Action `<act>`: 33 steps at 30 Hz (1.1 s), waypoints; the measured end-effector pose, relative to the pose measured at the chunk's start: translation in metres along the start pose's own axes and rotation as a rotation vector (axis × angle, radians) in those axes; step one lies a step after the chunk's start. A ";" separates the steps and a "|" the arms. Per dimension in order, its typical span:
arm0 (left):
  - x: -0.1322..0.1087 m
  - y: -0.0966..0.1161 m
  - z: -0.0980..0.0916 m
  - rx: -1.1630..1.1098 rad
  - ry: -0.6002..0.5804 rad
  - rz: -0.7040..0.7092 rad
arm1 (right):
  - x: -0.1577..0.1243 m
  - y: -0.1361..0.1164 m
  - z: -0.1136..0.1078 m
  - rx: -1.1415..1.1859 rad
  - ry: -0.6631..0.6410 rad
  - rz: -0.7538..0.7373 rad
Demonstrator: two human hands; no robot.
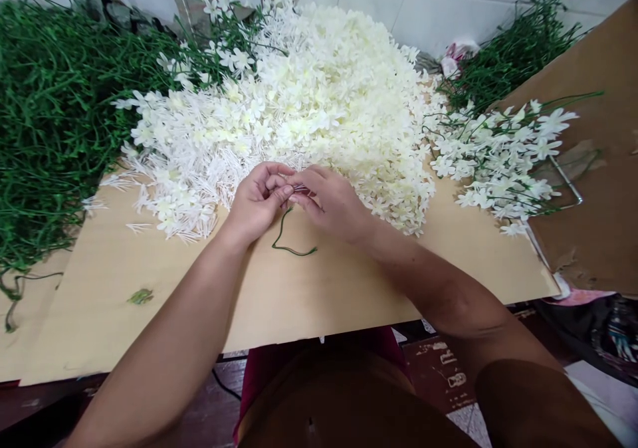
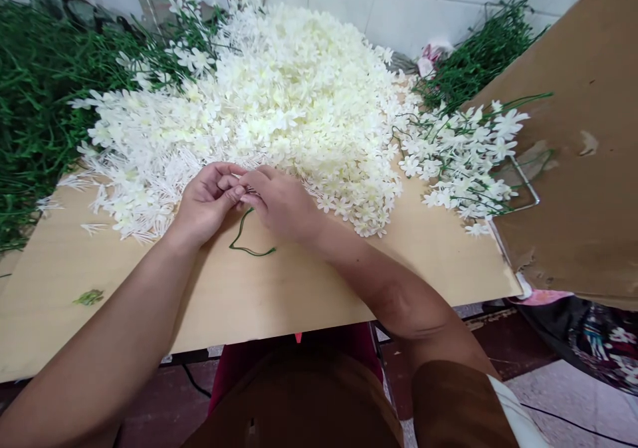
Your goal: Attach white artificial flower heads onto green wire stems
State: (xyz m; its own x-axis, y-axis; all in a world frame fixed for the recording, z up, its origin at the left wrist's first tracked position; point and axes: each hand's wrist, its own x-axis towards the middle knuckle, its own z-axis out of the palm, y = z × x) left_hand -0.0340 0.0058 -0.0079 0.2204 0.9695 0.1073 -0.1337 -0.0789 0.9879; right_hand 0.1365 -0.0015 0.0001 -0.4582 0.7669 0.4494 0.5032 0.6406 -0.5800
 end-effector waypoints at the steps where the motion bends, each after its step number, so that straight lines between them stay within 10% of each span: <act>1: 0.000 0.000 0.000 -0.015 -0.014 -0.009 | 0.000 -0.002 0.003 0.054 0.006 0.040; 7: 0.000 -0.002 0.001 -0.011 -0.043 -0.002 | 0.008 0.012 -0.010 0.159 0.042 0.133; 16: -0.001 -0.017 -0.005 0.308 -0.026 0.052 | 0.028 0.056 0.000 -0.602 -0.016 0.099; 33: -0.019 0.019 0.006 0.221 -0.193 0.060 | 0.007 0.020 -0.022 -0.225 0.221 0.032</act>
State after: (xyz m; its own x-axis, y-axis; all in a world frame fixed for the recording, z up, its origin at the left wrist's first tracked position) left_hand -0.0349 -0.0157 0.0099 0.4012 0.9011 0.1646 0.0572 -0.2040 0.9773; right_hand 0.1598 0.0175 0.0061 -0.2821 0.7609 0.5843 0.6752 0.5902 -0.4425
